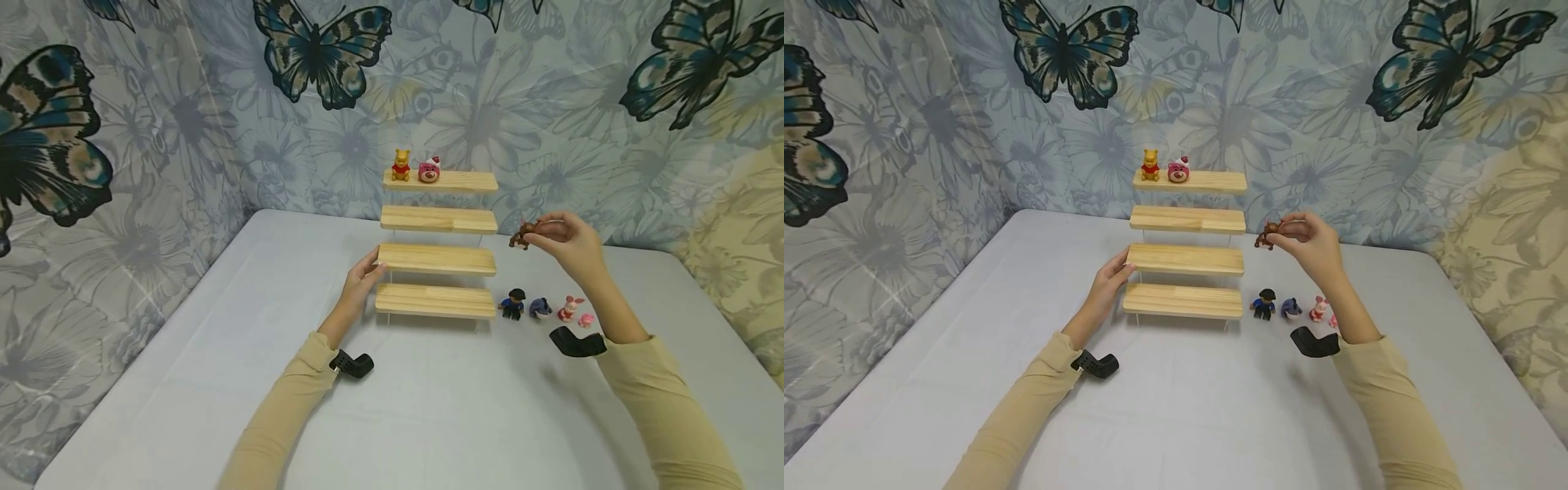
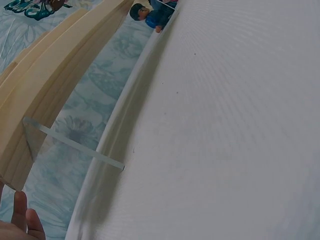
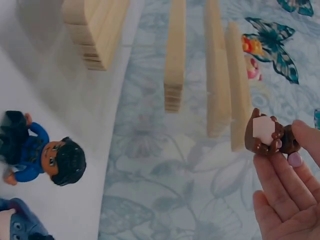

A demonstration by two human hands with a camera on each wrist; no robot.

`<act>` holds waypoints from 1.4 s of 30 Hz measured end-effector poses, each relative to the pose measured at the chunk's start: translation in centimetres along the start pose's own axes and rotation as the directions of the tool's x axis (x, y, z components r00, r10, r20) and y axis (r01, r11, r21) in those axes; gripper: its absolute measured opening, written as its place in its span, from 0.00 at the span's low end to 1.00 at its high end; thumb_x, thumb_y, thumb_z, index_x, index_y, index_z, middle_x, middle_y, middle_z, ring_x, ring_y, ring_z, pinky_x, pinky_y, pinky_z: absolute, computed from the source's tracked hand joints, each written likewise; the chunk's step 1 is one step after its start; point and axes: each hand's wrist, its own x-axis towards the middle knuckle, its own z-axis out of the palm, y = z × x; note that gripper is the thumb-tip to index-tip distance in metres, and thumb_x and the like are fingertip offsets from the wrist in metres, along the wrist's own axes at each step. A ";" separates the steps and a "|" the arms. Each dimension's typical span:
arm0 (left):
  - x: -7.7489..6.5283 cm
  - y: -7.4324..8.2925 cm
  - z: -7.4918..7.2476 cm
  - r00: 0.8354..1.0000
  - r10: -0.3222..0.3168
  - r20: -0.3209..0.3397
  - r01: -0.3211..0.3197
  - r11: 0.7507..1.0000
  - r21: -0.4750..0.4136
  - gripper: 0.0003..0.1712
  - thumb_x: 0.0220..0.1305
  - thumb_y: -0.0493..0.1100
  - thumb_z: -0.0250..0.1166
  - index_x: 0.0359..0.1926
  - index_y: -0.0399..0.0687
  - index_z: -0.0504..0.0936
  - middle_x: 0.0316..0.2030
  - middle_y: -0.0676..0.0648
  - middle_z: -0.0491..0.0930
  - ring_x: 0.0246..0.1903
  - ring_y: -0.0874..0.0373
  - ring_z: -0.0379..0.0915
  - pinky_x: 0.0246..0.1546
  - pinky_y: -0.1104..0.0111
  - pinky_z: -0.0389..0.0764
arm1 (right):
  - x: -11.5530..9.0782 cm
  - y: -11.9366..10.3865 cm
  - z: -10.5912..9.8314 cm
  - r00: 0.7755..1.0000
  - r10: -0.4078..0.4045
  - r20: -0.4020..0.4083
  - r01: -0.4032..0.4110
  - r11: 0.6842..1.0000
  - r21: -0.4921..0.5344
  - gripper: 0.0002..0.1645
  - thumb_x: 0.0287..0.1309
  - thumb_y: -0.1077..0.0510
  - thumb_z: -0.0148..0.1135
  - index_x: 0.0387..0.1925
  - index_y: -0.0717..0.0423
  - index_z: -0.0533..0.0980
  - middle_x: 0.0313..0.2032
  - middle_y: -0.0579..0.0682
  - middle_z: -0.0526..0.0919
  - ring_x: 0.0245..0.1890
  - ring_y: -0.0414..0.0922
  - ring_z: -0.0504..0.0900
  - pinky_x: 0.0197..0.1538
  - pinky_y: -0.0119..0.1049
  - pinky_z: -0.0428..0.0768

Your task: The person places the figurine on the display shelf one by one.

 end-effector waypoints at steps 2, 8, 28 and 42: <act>-0.4 0.7 0.2 1.000 -0.012 0.005 0.012 1.000 0.011 0.30 0.65 0.39 0.53 0.65 0.38 0.55 0.63 0.42 0.57 0.52 0.51 0.58 0.53 0.59 0.58 | 0.1 -1.3 0.4 0.999 -0.036 0.026 0.035 0.999 0.018 0.26 0.45 0.58 0.69 0.48 0.56 0.73 0.38 0.53 0.81 0.38 0.43 0.79 0.40 0.34 0.73; -0.5 1.3 0.2 1.000 -0.008 0.007 0.007 1.000 0.021 0.30 0.65 0.39 0.53 0.66 0.38 0.55 0.62 0.41 0.57 0.53 0.50 0.57 0.54 0.57 0.56 | -0.6 -9.5 2.8 0.991 -0.131 0.005 0.130 0.991 0.023 0.20 0.47 0.58 0.67 0.43 0.59 0.74 0.34 0.53 0.81 0.33 0.38 0.78 0.36 0.27 0.72; 0.0 -0.3 -0.1 0.999 0.029 0.027 -0.031 0.998 0.050 0.30 0.65 0.42 0.53 0.66 0.41 0.56 0.63 0.45 0.57 0.52 0.53 0.58 0.55 0.58 0.55 | 3.2 -14.1 6.5 0.988 -0.077 -0.136 0.083 0.995 0.045 0.15 0.48 0.61 0.67 0.40 0.57 0.75 0.27 0.39 0.79 0.30 0.33 0.77 0.35 0.27 0.72; -0.5 0.8 0.0 0.999 0.032 0.031 -0.034 0.997 0.067 0.30 0.65 0.41 0.53 0.65 0.38 0.56 0.62 0.42 0.58 0.51 0.53 0.58 0.50 0.61 0.61 | 7.1 -13.9 10.0 0.969 -0.020 -0.245 0.017 1.000 -0.015 0.22 0.48 0.57 0.67 0.45 0.63 0.74 0.31 0.51 0.82 0.29 0.34 0.78 0.38 0.30 0.74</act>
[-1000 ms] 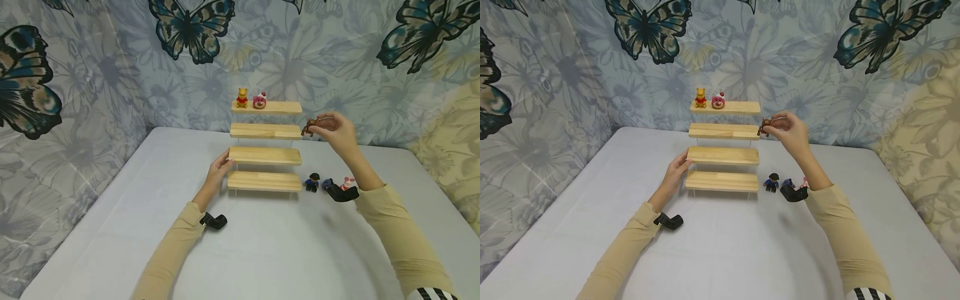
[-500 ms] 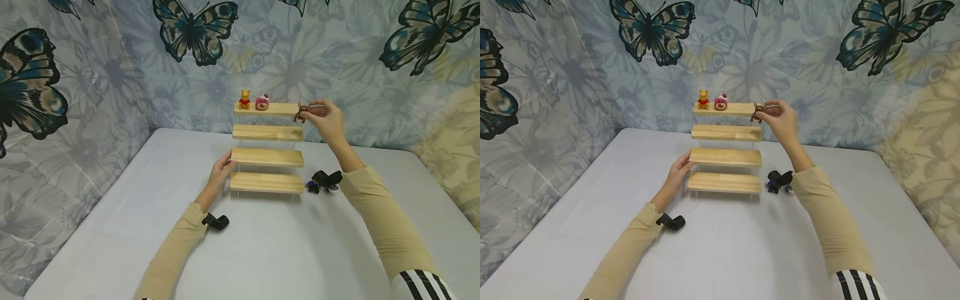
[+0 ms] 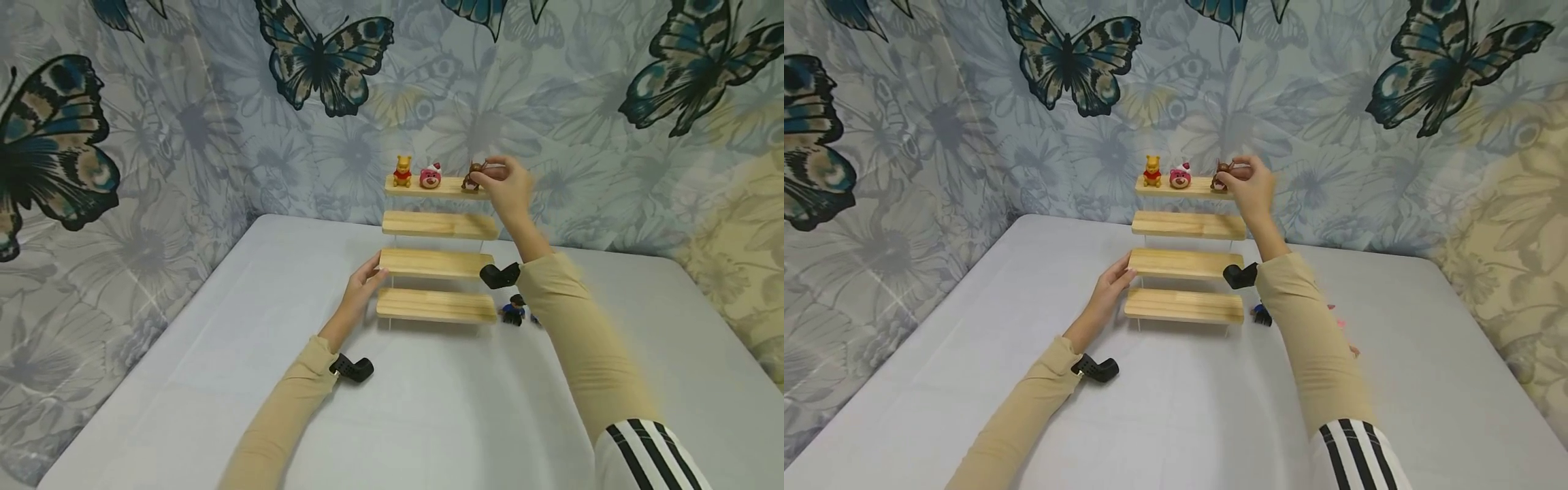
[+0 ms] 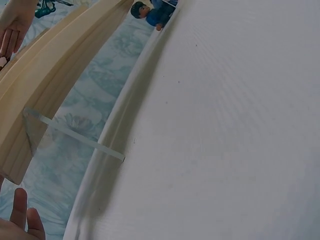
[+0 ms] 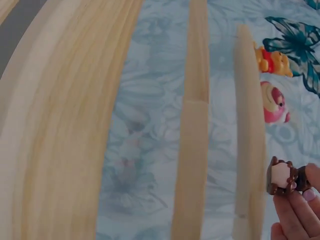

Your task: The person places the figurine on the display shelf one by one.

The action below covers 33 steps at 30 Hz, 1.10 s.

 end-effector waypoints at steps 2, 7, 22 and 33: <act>0.0 0.1 0.0 1.000 -0.001 -0.001 0.001 1.000 0.004 0.30 0.65 0.40 0.53 0.65 0.37 0.56 0.62 0.42 0.58 0.51 0.52 0.58 0.50 0.61 0.61 | 0.0 0.2 0.5 1.000 0.023 -0.016 -0.023 0.999 0.041 0.22 0.47 0.58 0.67 0.44 0.65 0.74 0.29 0.48 0.82 0.28 0.34 0.77 0.37 0.30 0.74; 0.0 0.1 -0.1 1.000 0.004 -0.001 -0.004 1.000 0.010 0.30 0.65 0.39 0.53 0.65 0.36 0.56 0.63 0.41 0.57 0.51 0.51 0.57 0.49 0.62 0.62 | 0.1 0.4 1.5 0.997 0.066 -0.041 -0.061 0.991 0.117 0.22 0.47 0.58 0.67 0.45 0.64 0.74 0.27 0.44 0.80 0.30 0.37 0.77 0.37 0.30 0.73; 0.1 0.3 -0.2 1.000 -0.005 0.001 0.005 1.000 0.021 0.30 0.65 0.39 0.53 0.65 0.36 0.56 0.62 0.41 0.57 0.53 0.45 0.55 0.46 0.62 0.61 | 0.6 0.3 2.1 0.996 0.074 0.040 -0.074 0.997 -0.007 0.26 0.51 0.56 0.65 0.51 0.61 0.72 0.40 0.58 0.80 0.39 0.43 0.78 0.41 0.33 0.74; -0.1 0.3 0.0 1.000 0.002 -0.018 -0.001 0.999 0.045 0.29 0.64 0.39 0.54 0.64 0.36 0.58 0.62 0.41 0.58 0.51 0.48 0.57 0.45 0.64 0.61 | -0.5 0.7 0.2 0.998 -0.007 0.058 0.009 0.999 -0.039 0.26 0.56 0.53 0.60 0.51 0.65 0.69 0.42 0.61 0.78 0.43 0.49 0.75 0.45 0.35 0.72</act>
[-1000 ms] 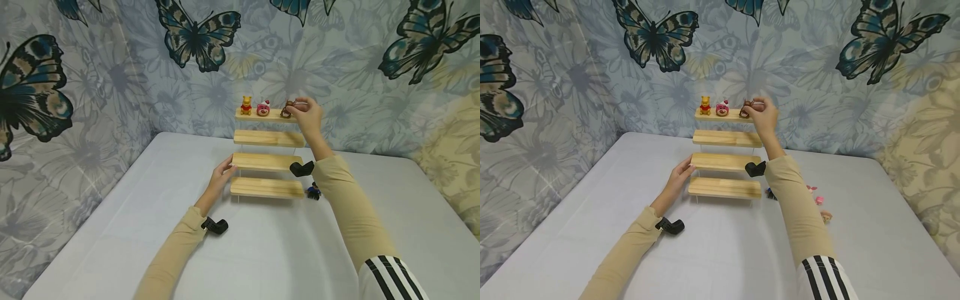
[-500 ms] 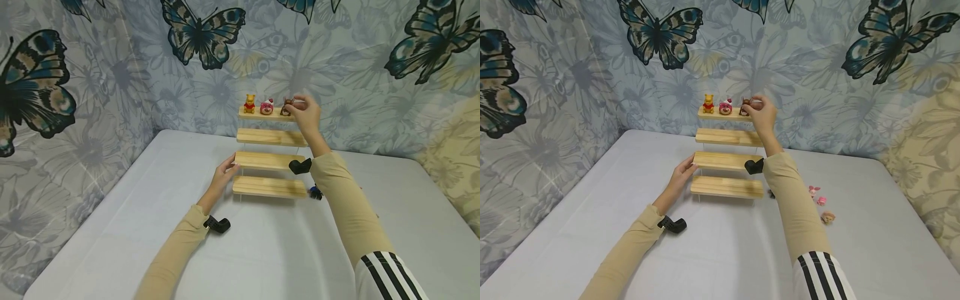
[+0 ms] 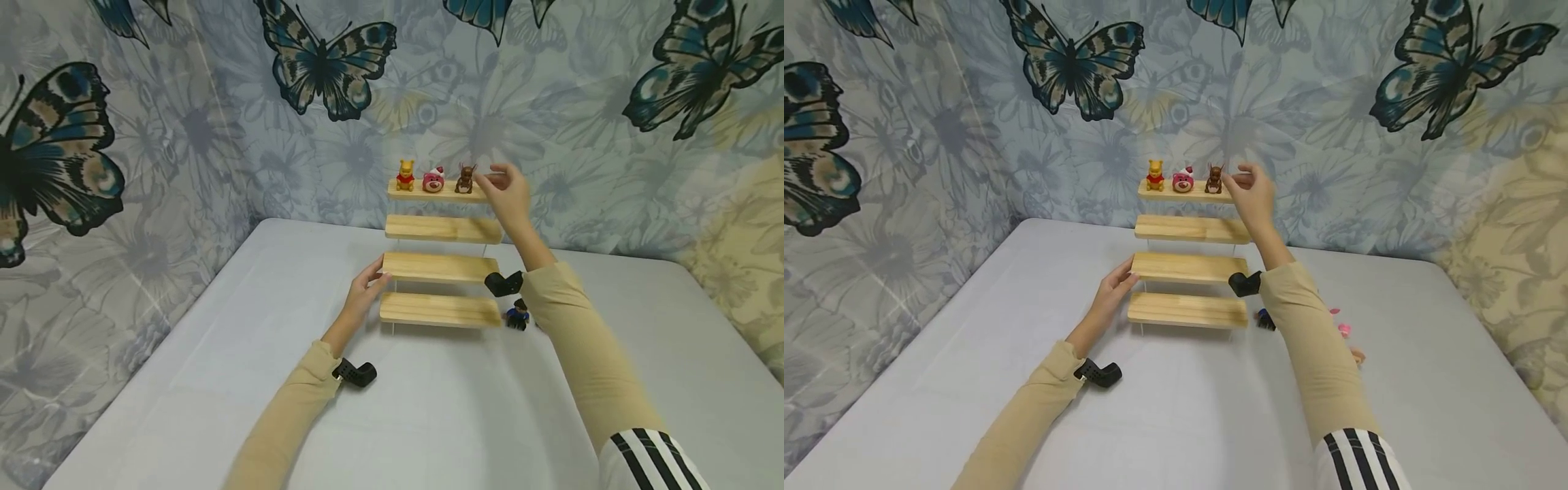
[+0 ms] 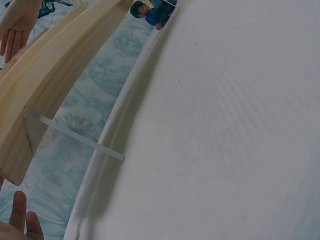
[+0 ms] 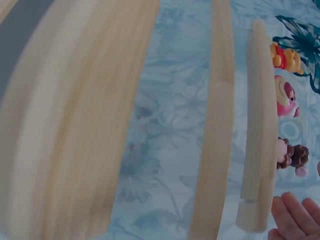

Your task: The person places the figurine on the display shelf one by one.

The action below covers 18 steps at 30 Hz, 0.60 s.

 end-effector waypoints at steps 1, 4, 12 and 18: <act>0.0 0.1 0.0 1.000 0.000 -0.002 0.000 1.000 0.000 0.29 0.64 0.39 0.54 0.64 0.36 0.58 0.62 0.41 0.58 0.51 0.48 0.57 0.45 0.64 0.62 | -0.2 0.1 -0.3 1.000 -0.021 0.000 0.021 1.000 -0.010 0.25 0.57 0.54 0.59 0.51 0.66 0.69 0.43 0.61 0.77 0.44 0.49 0.75 0.45 0.35 0.72; -0.1 0.2 0.1 1.000 0.004 -0.007 -0.004 1.000 0.002 0.29 0.64 0.38 0.54 0.64 0.35 0.58 0.62 0.41 0.59 0.51 0.48 0.58 0.44 0.64 0.62 | -1.0 0.2 -1.4 0.995 -0.103 -0.010 0.103 0.995 -0.012 0.22 0.58 0.57 0.57 0.49 0.69 0.69 0.42 0.62 0.77 0.42 0.47 0.76 0.47 0.34 0.71; -0.2 0.4 0.2 1.000 0.022 0.003 -0.022 0.999 0.026 0.29 0.64 0.40 0.53 0.64 0.36 0.58 0.61 0.40 0.59 0.51 0.48 0.58 0.43 0.64 0.63 | -3.8 -0.5 -5.4 0.981 -0.189 -0.040 0.190 0.981 0.023 0.18 0.59 0.60 0.55 0.46 0.71 0.72 0.39 0.57 0.80 0.36 0.32 0.76 0.43 0.28 0.72; -0.2 0.3 0.0 0.998 0.056 0.020 -0.057 0.996 0.067 0.29 0.65 0.40 0.53 0.64 0.35 0.58 0.61 0.39 0.59 0.51 0.46 0.58 0.42 0.64 0.64 | -6.5 -1.8 -8.1 0.986 -0.162 -0.038 0.165 0.980 0.108 0.12 0.60 0.65 0.52 0.42 0.71 0.74 0.35 0.51 0.81 0.36 0.34 0.78 0.46 0.30 0.70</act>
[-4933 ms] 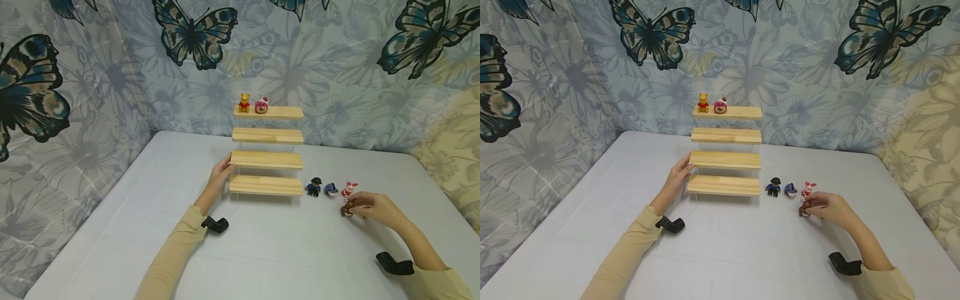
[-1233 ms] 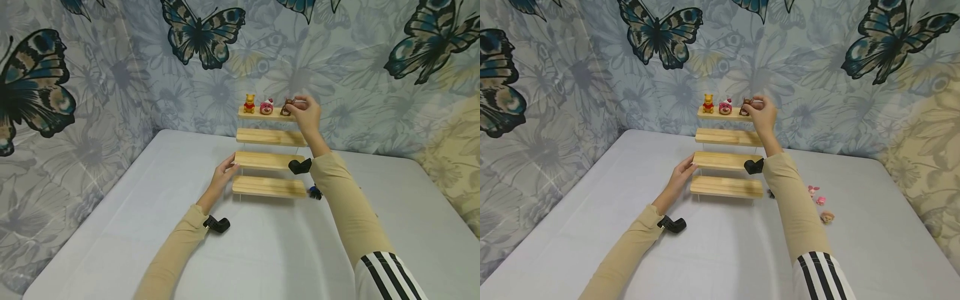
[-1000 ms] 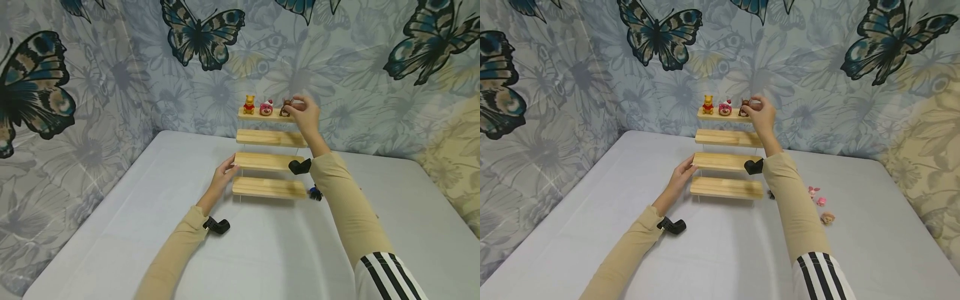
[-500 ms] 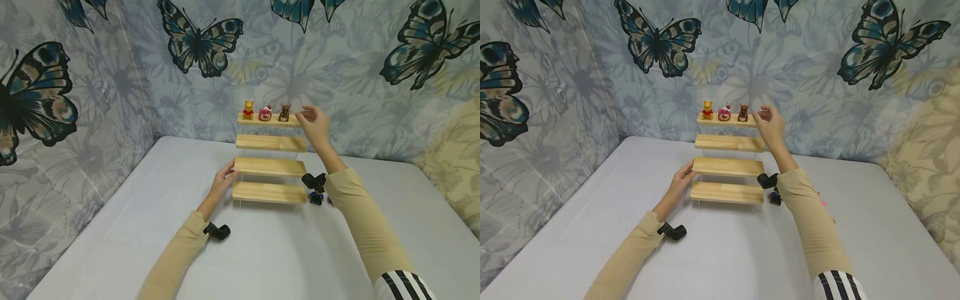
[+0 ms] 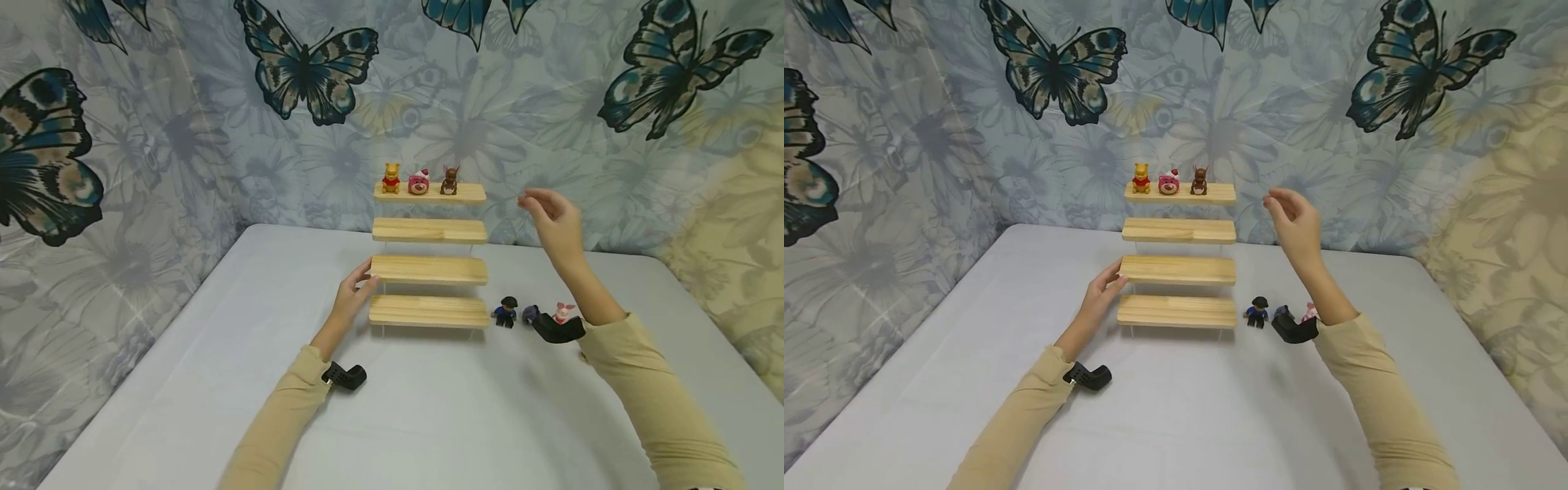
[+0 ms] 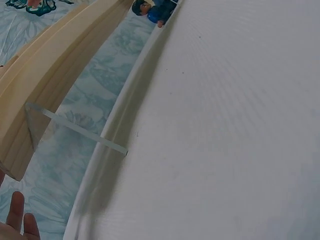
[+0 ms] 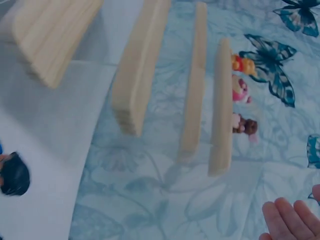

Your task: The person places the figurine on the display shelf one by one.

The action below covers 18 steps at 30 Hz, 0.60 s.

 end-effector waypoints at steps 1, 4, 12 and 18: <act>0.0 -0.1 0.0 1.000 0.007 0.002 -0.007 1.000 0.003 0.28 0.65 0.39 0.52 0.64 0.35 0.58 0.61 0.39 0.60 0.51 0.46 0.58 0.42 0.64 0.64 | -0.5 -0.3 -0.4 1.000 0.005 -0.005 -0.005 1.000 -0.015 0.12 0.60 0.65 0.52 0.42 0.70 0.74 0.35 0.50 0.82 0.36 0.34 0.78 0.46 0.29 0.70; -0.1 -0.3 0.2 1.000 0.016 0.006 -0.016 1.000 -0.009 0.28 0.65 0.40 0.52 0.64 0.35 0.58 0.61 0.39 0.59 0.51 0.47 0.57 0.42 0.64 0.63 | -1.6 0.2 -1.6 1.000 0.008 0.003 -0.007 0.997 -0.075 0.12 0.60 0.64 0.53 0.42 0.69 0.75 0.36 0.50 0.82 0.37 0.32 0.77 0.44 0.26 0.70; 0.4 -2.6 0.0 1.000 -0.006 -0.020 0.004 0.998 -0.067 0.29 0.65 0.42 0.53 0.65 0.41 0.57 0.62 0.43 0.57 0.51 0.50 0.57 0.46 0.56 0.62 | -4.1 2.6 -4.5 0.992 -0.042 0.118 0.067 0.975 -0.212 0.12 0.58 0.67 0.54 0.42 0.73 0.74 0.38 0.55 0.81 0.38 0.28 0.75 0.41 0.20 0.69; 0.7 -3.1 0.3 1.000 -0.012 -0.017 0.011 0.998 -0.064 0.30 0.64 0.45 0.54 0.65 0.44 0.59 0.62 0.46 0.59 0.52 0.51 0.58 0.46 0.59 0.63 | -7.4 5.1 -8.0 0.984 0.042 0.172 -0.007 0.981 -0.196 0.13 0.59 0.61 0.55 0.45 0.63 0.76 0.41 0.51 0.80 0.42 0.32 0.75 0.49 0.27 0.67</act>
